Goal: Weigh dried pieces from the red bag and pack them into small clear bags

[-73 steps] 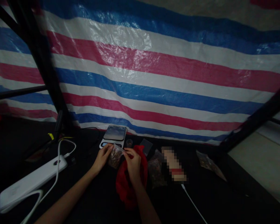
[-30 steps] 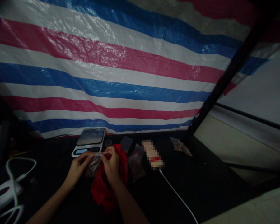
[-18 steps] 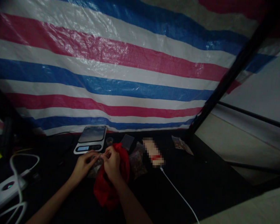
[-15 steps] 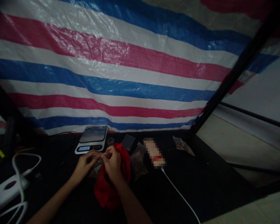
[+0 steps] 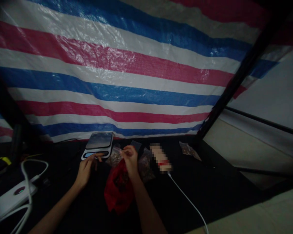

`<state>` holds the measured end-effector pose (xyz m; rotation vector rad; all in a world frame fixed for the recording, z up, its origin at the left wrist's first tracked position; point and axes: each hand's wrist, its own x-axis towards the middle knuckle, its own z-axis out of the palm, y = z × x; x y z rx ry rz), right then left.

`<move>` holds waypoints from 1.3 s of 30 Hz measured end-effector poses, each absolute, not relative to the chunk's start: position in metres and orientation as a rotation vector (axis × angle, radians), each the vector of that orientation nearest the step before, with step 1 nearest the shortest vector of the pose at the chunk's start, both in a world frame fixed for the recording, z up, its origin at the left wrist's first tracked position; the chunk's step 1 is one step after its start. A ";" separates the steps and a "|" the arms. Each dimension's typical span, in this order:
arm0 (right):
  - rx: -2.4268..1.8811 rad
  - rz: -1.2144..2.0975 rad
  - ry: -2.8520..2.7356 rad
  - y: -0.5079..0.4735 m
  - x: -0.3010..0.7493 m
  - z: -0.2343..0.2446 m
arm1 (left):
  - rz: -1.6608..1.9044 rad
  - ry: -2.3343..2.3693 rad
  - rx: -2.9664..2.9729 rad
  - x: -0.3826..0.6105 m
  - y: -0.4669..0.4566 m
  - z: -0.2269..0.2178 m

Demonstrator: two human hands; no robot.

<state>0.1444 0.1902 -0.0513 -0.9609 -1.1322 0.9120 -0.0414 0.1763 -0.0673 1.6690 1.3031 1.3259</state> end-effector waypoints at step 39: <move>-1.739 0.057 -1.892 0.210 0.173 -0.079 | 1.078 1.326 1.811 -0.033 0.178 -0.073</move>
